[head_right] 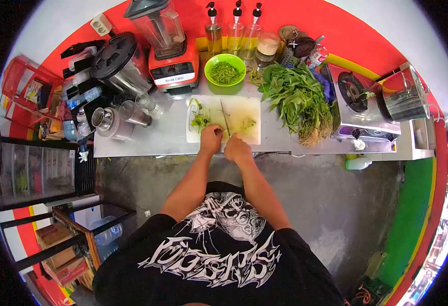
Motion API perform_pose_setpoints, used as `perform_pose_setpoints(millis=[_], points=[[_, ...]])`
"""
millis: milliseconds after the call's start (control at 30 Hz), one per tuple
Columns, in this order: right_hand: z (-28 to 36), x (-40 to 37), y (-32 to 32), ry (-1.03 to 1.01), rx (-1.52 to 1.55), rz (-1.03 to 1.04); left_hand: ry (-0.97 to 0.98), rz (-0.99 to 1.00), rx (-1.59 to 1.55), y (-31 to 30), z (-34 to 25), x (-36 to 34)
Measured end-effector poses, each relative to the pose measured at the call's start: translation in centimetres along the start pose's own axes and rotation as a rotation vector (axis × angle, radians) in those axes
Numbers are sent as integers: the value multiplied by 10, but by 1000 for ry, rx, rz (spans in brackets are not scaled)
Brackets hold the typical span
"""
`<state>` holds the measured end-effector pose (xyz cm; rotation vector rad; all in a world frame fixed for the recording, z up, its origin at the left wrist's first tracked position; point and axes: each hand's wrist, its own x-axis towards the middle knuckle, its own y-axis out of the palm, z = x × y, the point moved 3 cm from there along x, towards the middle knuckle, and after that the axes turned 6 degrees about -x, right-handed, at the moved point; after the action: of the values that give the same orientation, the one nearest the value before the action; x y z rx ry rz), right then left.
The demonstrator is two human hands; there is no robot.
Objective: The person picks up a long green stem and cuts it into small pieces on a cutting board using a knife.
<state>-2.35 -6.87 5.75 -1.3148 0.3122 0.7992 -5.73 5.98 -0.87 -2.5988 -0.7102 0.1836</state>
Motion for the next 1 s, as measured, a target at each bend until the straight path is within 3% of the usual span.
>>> perform_pose_setpoints(millis=[367,700,1000], points=[[9,-3,8,0,22,-68,-100,-70,100,-4,-15,-10],[10,-1,0,-8,47,-2,2,-115,82,-7,-14,-11],[9,12,15,-26,26,-29,-69,-15,108,-12,-13,-6]])
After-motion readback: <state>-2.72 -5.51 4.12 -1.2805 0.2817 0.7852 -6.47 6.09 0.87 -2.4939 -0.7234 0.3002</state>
